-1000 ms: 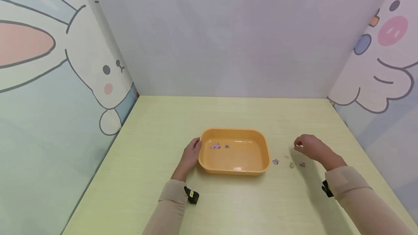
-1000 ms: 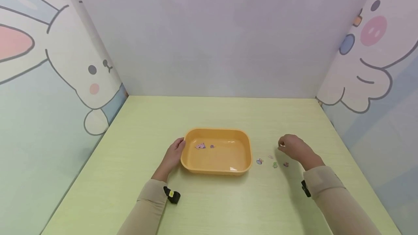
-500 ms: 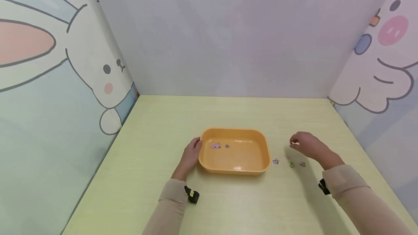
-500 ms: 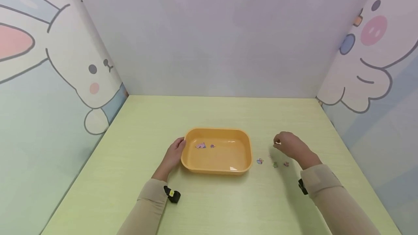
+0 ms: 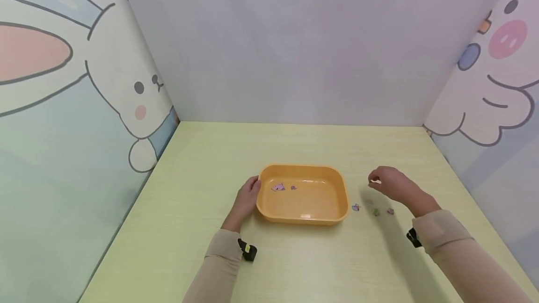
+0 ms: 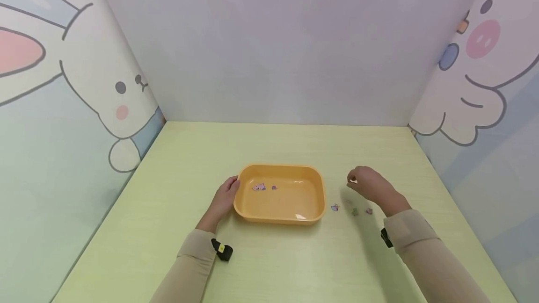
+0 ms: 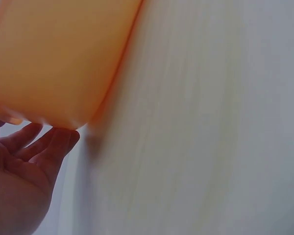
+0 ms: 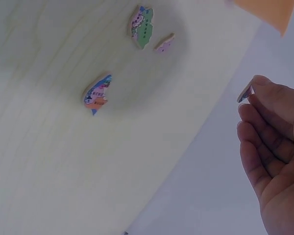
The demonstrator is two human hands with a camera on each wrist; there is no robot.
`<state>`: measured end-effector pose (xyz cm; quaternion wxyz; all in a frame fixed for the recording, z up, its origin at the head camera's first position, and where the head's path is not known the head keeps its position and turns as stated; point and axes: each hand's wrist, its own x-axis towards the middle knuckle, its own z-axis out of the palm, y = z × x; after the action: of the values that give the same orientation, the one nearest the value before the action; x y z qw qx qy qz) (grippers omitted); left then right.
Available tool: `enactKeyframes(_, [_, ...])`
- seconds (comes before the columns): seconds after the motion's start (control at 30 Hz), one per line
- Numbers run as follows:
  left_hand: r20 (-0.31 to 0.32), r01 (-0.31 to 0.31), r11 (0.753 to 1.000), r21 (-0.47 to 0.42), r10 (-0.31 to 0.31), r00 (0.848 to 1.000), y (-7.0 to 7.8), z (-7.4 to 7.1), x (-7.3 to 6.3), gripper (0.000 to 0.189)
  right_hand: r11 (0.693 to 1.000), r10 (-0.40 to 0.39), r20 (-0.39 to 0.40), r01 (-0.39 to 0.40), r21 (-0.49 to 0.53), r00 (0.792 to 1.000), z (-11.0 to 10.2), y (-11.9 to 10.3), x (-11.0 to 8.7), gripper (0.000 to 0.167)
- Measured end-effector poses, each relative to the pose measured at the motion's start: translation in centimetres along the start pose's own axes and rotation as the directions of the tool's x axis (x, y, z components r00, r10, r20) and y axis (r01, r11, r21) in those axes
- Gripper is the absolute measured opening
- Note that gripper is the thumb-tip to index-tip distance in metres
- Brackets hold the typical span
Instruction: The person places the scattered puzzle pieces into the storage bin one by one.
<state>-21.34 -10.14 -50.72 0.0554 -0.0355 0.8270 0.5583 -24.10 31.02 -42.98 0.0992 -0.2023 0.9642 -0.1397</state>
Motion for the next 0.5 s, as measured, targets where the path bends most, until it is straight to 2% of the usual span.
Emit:
enactKeyframes(0.3, [0.0, -0.001, 1.0, 0.01, 0.001, 1.0, 0.0, 0.0, 0.0, 0.046, 1.0, -0.008, -0.011, 0.009, 0.012, 1.0, -0.6, -1.1, 0.2, 0.015])
enactKeyframes(0.5, [0.001, 0.007, 1.0, 0.007, -0.007, 1.0, 0.1, 0.0, 0.0, 0.046, 0.999, -0.048, -0.031, 0.048, -0.008, 0.998, -0.9, -1.7, 0.4, 0.013])
